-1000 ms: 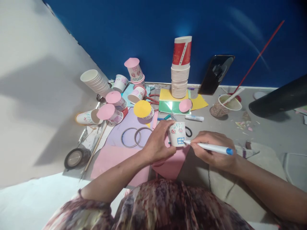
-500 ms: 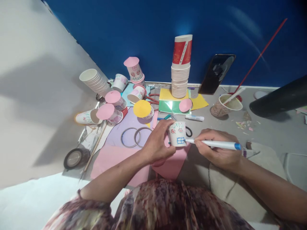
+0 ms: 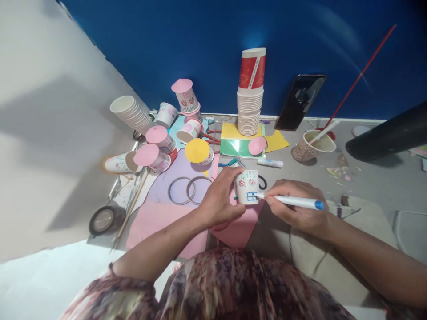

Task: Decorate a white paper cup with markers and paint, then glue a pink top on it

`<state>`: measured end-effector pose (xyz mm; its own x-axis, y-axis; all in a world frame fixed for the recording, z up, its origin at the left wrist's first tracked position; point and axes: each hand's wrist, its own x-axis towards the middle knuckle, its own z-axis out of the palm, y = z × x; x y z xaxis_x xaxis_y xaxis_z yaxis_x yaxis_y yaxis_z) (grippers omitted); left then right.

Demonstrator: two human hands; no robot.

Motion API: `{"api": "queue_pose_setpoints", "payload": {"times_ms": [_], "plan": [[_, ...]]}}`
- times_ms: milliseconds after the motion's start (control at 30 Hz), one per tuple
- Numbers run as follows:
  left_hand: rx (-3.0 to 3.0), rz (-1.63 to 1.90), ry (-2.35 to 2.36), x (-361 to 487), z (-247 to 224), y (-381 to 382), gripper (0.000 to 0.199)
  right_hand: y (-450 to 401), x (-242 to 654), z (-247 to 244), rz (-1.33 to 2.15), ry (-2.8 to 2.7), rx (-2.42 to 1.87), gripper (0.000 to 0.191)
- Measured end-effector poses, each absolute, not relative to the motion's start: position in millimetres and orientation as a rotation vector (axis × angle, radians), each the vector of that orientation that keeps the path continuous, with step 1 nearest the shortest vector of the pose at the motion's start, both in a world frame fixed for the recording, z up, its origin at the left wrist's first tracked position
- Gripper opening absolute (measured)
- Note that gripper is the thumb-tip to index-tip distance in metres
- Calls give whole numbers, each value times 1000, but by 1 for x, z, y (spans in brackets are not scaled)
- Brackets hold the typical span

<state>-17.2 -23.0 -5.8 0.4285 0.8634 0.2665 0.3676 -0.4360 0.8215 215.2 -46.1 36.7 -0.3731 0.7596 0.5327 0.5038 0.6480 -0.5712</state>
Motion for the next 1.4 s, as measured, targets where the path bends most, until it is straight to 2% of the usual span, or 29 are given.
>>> {"api": "queue_pose_setpoints", "payload": {"times_ms": [400, 667, 867, 1033, 1133, 1233, 1400], "plan": [[1943, 919, 1027, -18, -6, -21, 78, -46, 217, 34, 450, -1945, -996, 12], [1283, 1002, 876, -19, -9, -13, 82, -31, 223, 15, 367, -1778, -1097, 5], [796, 940, 725, -23, -4, -6, 87, -22, 225, -1, 428, -1771, -1056, 19], [509, 723, 550, -27, -2, -6, 69, -21, 229, -5, 501, -1754, -1090, 21], [431, 614, 539, -29, -9, -5, 69, -19, 230, 0, 484, -1823, -1076, 22], [406, 531, 588, -30, -18, -3, 70, -16, 230, 4, 535, -1959, -1016, 37], [434, 375, 603, -29, -32, -2, 75, -17, 226, 3, 622, -2141, -811, 83]]}}
